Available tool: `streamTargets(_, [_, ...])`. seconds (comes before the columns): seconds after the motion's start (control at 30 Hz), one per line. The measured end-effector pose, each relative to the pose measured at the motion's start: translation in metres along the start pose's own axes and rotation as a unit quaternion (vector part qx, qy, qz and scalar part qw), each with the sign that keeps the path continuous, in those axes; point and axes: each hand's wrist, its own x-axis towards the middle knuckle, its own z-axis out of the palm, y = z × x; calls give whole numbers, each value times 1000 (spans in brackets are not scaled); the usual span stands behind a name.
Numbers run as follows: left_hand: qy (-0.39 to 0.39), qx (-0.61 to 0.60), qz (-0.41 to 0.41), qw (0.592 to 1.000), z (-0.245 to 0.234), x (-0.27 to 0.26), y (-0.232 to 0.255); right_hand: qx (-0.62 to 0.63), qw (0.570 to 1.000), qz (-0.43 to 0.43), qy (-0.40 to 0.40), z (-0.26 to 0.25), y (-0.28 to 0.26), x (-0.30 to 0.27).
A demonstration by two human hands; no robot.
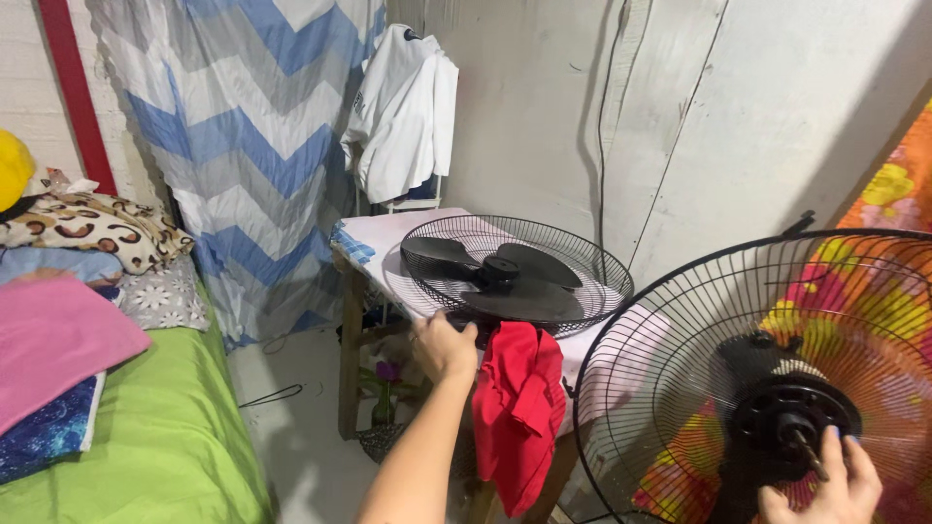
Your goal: The person disassembles a standing electric fan by removing the front grille, unscrewing the central hub nut, and detaching the fan blades. They then wipe the exposed motor housing with a red cloth. The removed parts are placed on a nearby table.
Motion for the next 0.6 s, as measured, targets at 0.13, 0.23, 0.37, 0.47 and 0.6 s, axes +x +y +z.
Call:
streamTargets(0.13, [-7,23,24,999,13,10,3,-14,1000,10,19,4,-3,-6])
streamTargets(0.23, [11,8,31,999,22,14,0,-23,1000,6,15,-1,-11,-1])
streamTargets(0.37, [3,3,44,999,34,19,-13,-62,997,38,-33,-15,-28,7])
streamTargets(0.47, [11,-14,73,997,39,26,-22,-31,997,65,-40,-22,-44,13])
streamTargets(0.6, [-4,-46,40,998,30,26,-17,13,996,70,-52,-33,-64,25])
